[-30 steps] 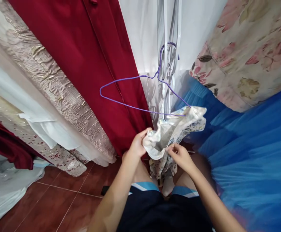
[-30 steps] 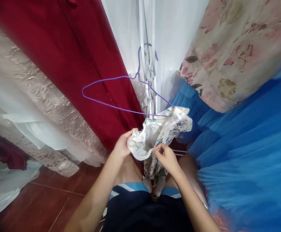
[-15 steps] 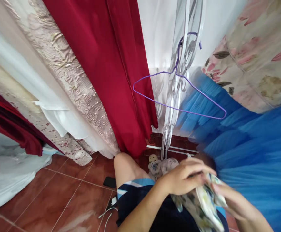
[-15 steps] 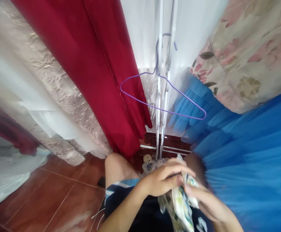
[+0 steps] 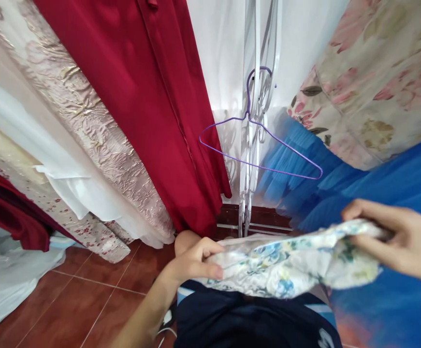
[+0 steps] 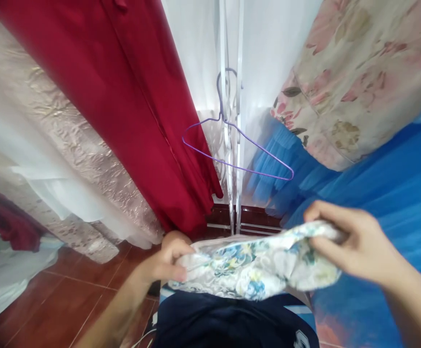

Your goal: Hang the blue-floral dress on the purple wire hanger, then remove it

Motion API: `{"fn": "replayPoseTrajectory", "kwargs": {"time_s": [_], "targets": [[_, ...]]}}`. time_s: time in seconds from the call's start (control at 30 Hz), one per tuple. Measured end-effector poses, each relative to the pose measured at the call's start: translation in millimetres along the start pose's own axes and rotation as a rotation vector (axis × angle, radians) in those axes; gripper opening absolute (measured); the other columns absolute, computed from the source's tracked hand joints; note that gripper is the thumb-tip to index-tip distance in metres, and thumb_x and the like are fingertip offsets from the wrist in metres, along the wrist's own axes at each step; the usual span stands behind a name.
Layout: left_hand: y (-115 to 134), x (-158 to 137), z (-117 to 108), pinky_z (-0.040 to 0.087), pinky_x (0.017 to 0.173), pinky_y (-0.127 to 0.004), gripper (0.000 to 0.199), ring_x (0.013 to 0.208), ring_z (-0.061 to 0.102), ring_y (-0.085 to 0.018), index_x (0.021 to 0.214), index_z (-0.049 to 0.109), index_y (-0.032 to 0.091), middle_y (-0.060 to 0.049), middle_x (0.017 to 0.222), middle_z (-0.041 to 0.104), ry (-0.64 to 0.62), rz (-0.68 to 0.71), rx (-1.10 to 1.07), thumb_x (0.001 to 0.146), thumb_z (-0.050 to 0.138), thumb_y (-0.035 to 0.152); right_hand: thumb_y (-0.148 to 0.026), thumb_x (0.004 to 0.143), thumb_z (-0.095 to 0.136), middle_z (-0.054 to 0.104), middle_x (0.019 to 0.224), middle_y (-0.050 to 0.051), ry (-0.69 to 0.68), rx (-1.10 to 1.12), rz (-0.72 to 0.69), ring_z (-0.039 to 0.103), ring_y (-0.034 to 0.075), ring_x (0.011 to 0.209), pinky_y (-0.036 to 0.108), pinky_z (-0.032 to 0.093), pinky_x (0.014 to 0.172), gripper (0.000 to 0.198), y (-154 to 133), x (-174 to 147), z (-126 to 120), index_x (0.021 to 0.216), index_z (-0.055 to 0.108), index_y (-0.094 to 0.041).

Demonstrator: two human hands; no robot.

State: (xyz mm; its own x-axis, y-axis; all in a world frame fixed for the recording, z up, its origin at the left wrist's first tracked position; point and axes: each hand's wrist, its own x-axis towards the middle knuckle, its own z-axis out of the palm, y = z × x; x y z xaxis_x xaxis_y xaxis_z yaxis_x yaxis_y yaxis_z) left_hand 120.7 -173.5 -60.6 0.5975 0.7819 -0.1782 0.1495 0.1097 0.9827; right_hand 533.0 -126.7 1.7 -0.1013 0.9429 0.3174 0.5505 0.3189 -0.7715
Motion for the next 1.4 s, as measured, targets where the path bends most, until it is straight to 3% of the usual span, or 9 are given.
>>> {"fn": "replayPoseTrajectory", "kwargs": {"time_s": [0.27,0.47,0.73,0.9,1.03,1.1,1.2,1.3,1.4], "targets": [[70.0,19.4,-49.8,0.039,0.065,-0.027,0.029,0.071,0.051,-0.016,0.074,0.061,0.016,-0.001,0.075,0.058,0.372,0.154,0.649,0.091,0.058,0.039,-0.019,0.08,0.061,0.066,0.091,0.011,0.05,0.194,-0.444,0.06,0.021,0.093,0.035,0.041,0.083,0.01,-6.0,125.7,24.7,0.07,0.062,-0.018],[76.0,39.7,-118.8,0.038,0.072,-0.032,0.021,0.072,0.053,-0.021,0.07,0.047,0.021,-0.002,0.07,0.055,0.639,0.175,1.172,0.091,0.045,0.024,-0.032,0.091,0.057,0.044,0.055,-0.005,-0.13,0.382,-0.082,0.033,0.009,0.047,0.027,0.024,0.049,0.02,-38.3,169.4,55.9,0.075,0.057,-0.02],[102.4,99.3,-188.3,0.043,0.082,-0.04,0.017,0.089,0.06,-0.03,0.099,0.052,0.022,-0.012,0.092,0.064,0.841,-0.036,1.173,0.098,0.037,0.03,-0.048,0.08,0.074,0.048,0.056,-0.004,-0.249,0.395,-0.053,0.035,0.008,0.045,0.025,0.022,0.043,0.033,-56.3,170.0,56.8,0.071,0.059,-0.021],[142.1,134.3,-193.1,0.039,0.099,-0.048,0.012,0.111,0.055,-0.033,0.103,0.055,0.022,-0.014,0.104,0.064,1.011,0.26,1.049,0.095,0.047,0.026,-0.044,0.077,0.077,0.047,0.052,-0.003,-0.37,0.447,-0.022,0.035,0.008,0.043,0.024,0.021,0.041,0.033,-60.1,176.7,40.0,0.065,0.058,-0.02],[156.9,140.3,-175.7,0.046,0.09,-0.033,0.012,0.096,0.062,-0.022,0.102,0.057,0.022,-0.007,0.098,0.067,0.739,0.487,0.714,0.09,0.053,0.023,-0.046,0.075,0.079,0.052,0.051,-0.001,-0.445,0.495,0.062,0.038,0.009,0.041,0.024,0.024,0.04,0.033,-54.0,189.3,36.5,0.068,0.063,-0.019],[152.9,136.0,-165.2,0.047,0.088,-0.028,0.024,0.097,0.062,-0.019,0.109,0.057,0.022,-0.006,0.102,0.068,0.627,0.545,0.618,0.085,0.06,0.022,-0.057,0.078,0.074,0.06,0.06,0.003,-0.361,0.518,0.093,0.049,0.013,0.048,0.026,0.034,0.045,0.039,-45.8,190.9,39.7,0.074,0.067,-0.018],[138.9,123.5,-158.4,0.045,0.078,-0.022,0.029,0.086,0.061,-0.014,0.106,0.06,0.02,-0.005,0.107,0.066,0.797,0.621,0.658,0.078,0.066,0.015,-0.069,0.084,0.06,0.066,0.077,0.007,-0.146,0.532,-0.006,0.059,0.017,0.067,0.028,0.042,0.057,0.051,-28.7,176.5,45.0,0.088,0.07,-0.019],[128.2,109.3,-158.5,0.04,0.062,-0.021,0.014,0.065,0.053,-0.011,0.09,0.063,0.018,-0.002,0.09,0.066,1.032,0.62,0.686,0.077,0.066,0.015,-0.062,0.088,0.061,0.058,0.07,0.002,0.018,0.308,-0.179,0.05,0.014,0.064,0.026,0.035,0.056,0.046,-15.2,145.0,47.9,0.076,0.067,-0.018],[128.5,99.4,-150.8,0.042,0.063,-0.021,0.007,0.07,0.058,-0.013,0.086,0.065,0.017,0.0,0.08,0.066,1.051,0.634,0.735,0.079,0.063,0.015,-0.049,0.089,0.065,0.04,0.054,-0.003,0.277,0.131,-0.26,0.034,0.01,0.053,0.028,0.024,0.051,0.047,-15.7,121.2,47.5,0.056,0.055,-0.017]]}}
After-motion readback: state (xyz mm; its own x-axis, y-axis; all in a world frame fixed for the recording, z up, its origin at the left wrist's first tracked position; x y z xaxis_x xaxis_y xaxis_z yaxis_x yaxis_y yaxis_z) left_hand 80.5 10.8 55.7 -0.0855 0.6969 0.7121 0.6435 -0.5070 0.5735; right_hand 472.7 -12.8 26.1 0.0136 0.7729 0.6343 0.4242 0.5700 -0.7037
